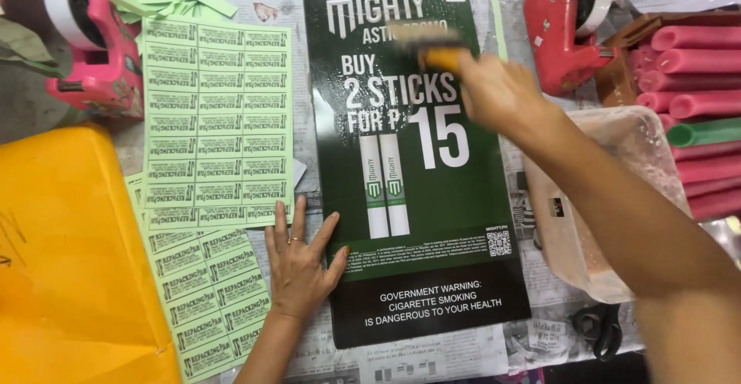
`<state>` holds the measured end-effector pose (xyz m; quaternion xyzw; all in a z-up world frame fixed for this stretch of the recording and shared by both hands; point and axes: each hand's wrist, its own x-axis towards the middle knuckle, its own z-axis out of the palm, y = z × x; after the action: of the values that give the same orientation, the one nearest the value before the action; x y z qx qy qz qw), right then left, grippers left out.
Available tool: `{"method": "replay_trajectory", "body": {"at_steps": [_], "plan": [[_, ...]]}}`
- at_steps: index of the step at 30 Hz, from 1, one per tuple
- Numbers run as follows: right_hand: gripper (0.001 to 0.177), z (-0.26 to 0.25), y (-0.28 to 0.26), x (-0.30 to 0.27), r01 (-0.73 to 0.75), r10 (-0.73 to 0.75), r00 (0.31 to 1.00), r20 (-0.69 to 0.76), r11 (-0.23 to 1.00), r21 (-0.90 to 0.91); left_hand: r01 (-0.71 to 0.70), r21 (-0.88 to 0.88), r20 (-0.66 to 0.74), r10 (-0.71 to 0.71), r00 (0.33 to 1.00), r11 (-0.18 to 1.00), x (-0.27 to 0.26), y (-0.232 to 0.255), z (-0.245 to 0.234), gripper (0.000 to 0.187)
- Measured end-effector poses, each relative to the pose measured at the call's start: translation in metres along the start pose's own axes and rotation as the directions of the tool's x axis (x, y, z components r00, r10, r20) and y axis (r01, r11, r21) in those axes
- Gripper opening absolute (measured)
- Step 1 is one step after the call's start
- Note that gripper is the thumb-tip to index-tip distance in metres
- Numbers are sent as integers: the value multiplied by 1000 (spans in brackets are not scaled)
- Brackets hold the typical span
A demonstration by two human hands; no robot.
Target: Applying glue to a board and sticking sheets of labels to create a promotional sign
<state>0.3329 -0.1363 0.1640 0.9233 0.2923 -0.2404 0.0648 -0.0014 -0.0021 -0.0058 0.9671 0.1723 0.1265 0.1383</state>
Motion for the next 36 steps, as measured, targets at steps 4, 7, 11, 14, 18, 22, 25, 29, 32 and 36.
{"method": "replay_trajectory", "body": {"at_steps": [4, 7, 11, 14, 18, 22, 25, 29, 32, 36], "plan": [[37, 32, 9, 110, 31, -53, 967, -248, 995, -92, 4, -37, 8, -3, 1000, 999, 0, 2, -2, 59], [20, 93, 12, 104, 97, -195, 892, -407, 964, -248, 23, -9, -10, -23, 1000, 1000, -2, -2, 5, 56], [27, 173, 23, -8, 123, -465, 739, -487, 805, -581, 30, 31, -57, -28, 998, 999, -4, -3, 11, 54], [46, 205, 36, -118, 62, -365, 853, -372, 780, -622, 4, 29, -74, -2, 997, 1000, -4, -3, 11, 54], [57, 206, 59, -102, 12, -230, 899, -372, 863, -505, 29, 6, -36, -29, 999, 1000, -4, -2, 11, 53], [42, 196, 79, 0, -69, -270, 775, -571, 863, -501, 37, -3, -53, -37, 998, 999, -4, -4, 15, 52], [33, 187, 99, 67, -59, -267, 717, -644, 897, -438, 33, 1, -78, -33, 996, 999, -5, -5, 16, 52], [35, 190, 84, 22, -152, -294, 687, -664, 836, -528, 35, 1, -60, -35, 998, 999, -5, -6, 18, 52], [43, 202, 35, -107, -113, -354, 777, -521, 736, -668, 34, 13, -69, -33, 997, 999, -5, -5, 17, 52], [79, 228, 35, -187, 240, -417, 844, -337, 856, -457, 5, 22, -118, -2, 993, 1000, -5, -5, 16, 52]]}}
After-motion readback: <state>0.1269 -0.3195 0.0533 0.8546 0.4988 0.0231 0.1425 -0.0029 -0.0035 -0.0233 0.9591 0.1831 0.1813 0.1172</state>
